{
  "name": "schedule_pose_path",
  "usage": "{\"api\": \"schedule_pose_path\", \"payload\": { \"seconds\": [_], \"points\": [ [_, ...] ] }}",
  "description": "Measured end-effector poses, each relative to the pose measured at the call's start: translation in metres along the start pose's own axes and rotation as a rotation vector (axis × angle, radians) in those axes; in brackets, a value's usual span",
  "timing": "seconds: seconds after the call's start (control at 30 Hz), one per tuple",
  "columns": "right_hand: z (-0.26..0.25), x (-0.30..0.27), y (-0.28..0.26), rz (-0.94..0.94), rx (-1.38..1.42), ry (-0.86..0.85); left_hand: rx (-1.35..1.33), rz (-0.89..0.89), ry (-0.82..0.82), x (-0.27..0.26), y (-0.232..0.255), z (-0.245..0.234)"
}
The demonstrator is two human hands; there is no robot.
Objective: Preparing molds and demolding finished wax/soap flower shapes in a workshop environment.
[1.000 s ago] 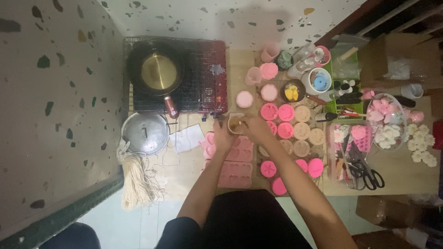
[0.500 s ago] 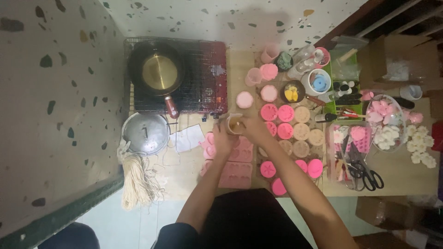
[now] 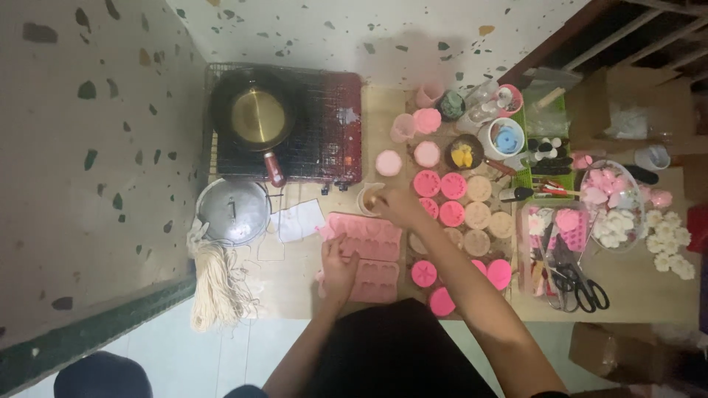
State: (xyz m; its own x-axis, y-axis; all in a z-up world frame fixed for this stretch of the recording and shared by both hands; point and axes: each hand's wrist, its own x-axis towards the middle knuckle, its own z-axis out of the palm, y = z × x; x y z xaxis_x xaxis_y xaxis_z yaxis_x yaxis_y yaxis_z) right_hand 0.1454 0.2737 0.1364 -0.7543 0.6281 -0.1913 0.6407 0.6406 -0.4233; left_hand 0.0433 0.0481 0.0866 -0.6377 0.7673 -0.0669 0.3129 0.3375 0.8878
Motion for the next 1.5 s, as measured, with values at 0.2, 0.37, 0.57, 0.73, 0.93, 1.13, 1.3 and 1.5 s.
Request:
{"api": "schedule_pose_path", "payload": {
  "seconds": [0.2,0.37,0.57,0.73,0.93,1.13,1.3,1.5],
  "points": [
    [0.044,0.042,0.095,0.364,0.580,0.237,-0.120,-0.029,0.039,-0.020,0.015,-0.030],
    [0.080,0.072,0.133,0.407,0.311,0.388,-0.080,-0.211,0.048,-0.035,0.004,-0.044],
    [0.059,0.077,0.111,0.407,0.427,0.517,-0.032,-0.362,0.089,-0.052,-0.012,-0.062],
    [0.020,0.040,0.077,0.418,0.509,0.639,-0.111,-0.420,-0.021,-0.043,-0.018,-0.038],
    [-0.065,-0.059,0.006,0.505,0.550,0.684,-0.449,-0.006,-0.384,0.007,0.144,-0.027],
    [-0.136,-0.167,-0.075,0.393,0.878,0.663,-0.593,0.111,-0.420,0.016,0.242,-0.022],
    [-0.178,-0.213,-0.082,0.274,0.699,0.567,-0.759,0.015,-0.529,0.005,0.247,-0.028],
    [-0.197,-0.225,-0.062,0.172,0.497,0.355,-0.823,-0.120,-0.684,-0.002,0.273,-0.052]
  ]
}}
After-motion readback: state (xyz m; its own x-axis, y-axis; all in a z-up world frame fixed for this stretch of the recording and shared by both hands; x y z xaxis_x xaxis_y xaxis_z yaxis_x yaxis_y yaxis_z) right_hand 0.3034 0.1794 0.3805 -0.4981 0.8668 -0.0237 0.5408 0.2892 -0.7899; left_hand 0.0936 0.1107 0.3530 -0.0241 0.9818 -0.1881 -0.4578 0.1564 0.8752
